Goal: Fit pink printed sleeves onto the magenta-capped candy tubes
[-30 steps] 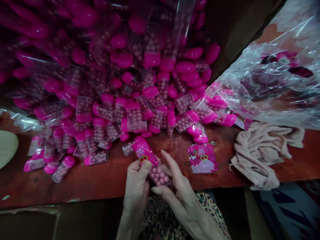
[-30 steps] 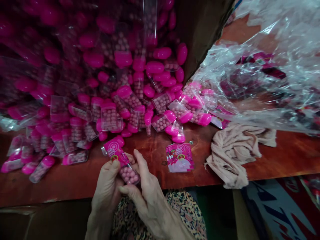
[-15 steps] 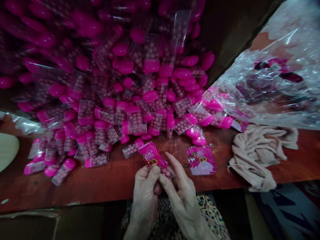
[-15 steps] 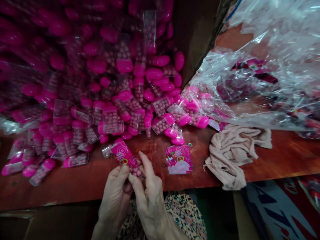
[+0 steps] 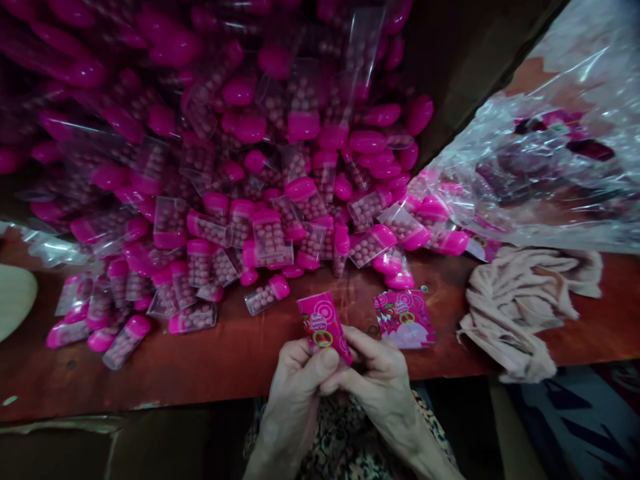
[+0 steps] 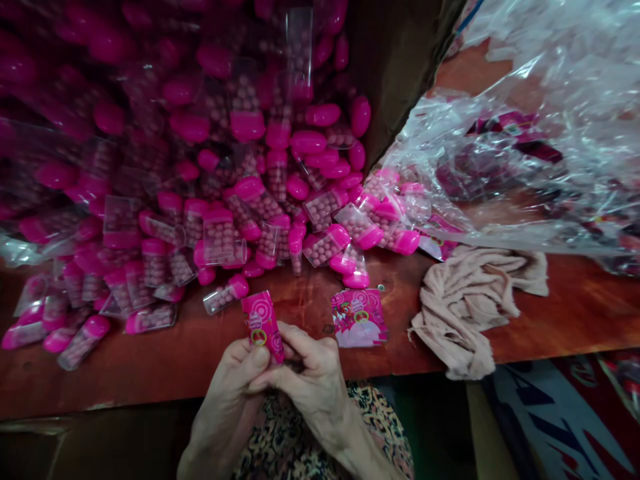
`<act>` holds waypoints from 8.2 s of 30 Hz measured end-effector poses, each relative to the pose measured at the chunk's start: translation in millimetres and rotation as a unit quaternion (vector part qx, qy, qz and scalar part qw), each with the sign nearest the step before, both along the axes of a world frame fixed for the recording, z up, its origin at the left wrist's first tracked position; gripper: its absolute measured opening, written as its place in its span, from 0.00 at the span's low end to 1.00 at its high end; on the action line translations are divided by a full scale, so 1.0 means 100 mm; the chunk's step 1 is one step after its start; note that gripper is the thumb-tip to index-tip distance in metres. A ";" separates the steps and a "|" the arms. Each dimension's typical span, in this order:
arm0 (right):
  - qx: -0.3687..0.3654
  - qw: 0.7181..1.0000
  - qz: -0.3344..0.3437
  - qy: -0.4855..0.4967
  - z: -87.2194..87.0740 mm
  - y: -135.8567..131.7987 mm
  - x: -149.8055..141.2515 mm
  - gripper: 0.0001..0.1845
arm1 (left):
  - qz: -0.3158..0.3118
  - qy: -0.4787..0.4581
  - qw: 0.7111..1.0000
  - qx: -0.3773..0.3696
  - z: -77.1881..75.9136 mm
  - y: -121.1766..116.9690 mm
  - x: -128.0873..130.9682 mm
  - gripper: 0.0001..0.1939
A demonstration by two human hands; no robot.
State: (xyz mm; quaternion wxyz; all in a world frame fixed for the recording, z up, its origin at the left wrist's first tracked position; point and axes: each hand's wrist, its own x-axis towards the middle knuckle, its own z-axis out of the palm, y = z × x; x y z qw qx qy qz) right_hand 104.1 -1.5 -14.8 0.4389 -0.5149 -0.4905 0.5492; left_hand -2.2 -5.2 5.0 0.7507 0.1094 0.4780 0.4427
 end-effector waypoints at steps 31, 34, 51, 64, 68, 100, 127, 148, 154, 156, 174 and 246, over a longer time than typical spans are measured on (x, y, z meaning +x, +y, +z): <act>0.113 0.983 -0.006 -0.148 0.26 0.10 0.26 0.15 | -0.155 0.117 0.972 0.134 0.01 -0.11 -0.10 0.12; 0.130 0.974 -0.003 -0.184 0.22 0.09 0.27 0.14 | -0.157 0.046 0.980 0.111 -0.04 -0.13 -0.10 0.15; 0.105 0.987 -0.032 -0.121 0.16 0.15 0.27 0.09 | -0.184 0.091 0.978 0.046 -0.09 -0.06 -0.10 0.12; -0.030 0.988 -0.151 -0.034 0.04 0.11 0.16 0.05 | -0.166 0.013 0.986 0.006 -0.11 -0.07 -0.11 0.12; -0.025 0.985 -0.167 -0.040 0.05 0.11 0.14 0.06 | -0.147 -0.021 0.989 -0.011 -0.13 -0.08 -0.09 0.15; 0.020 0.974 -0.213 -0.073 0.04 0.18 0.26 0.06 | -0.104 -0.009 0.994 0.015 -0.08 -0.04 -0.02 0.06; -0.032 0.991 -0.125 -0.030 0.10 0.15 0.17 0.20 | -0.057 0.004 0.998 0.013 -0.07 0.08 -0.07 0.11; 0.281 0.935 -0.038 -0.215 0.06 0.00 0.03 0.12 | 0.109 0.020 0.993 0.032 -0.05 0.16 -0.08 0.08; 0.277 0.924 -0.057 -0.256 0.00 -0.03 0.02 0.12 | 0.139 0.034 0.990 0.016 -0.09 0.14 -0.11 0.07; 0.259 0.929 -0.062 -0.257 0.02 -0.03 0.03 0.11 | 0.159 0.042 0.986 0.015 -0.10 0.14 -0.15 0.08; 0.194 0.967 -0.032 -0.164 0.03 0.02 0.02 0.07 | 0.154 0.056 0.985 0.043 -0.08 0.12 -0.10 0.05; 0.025 0.993 -0.051 -0.105 0.08 -0.05 -0.05 0.09 | 0.287 0.179 0.936 0.097 -0.07 0.13 -0.21 0.10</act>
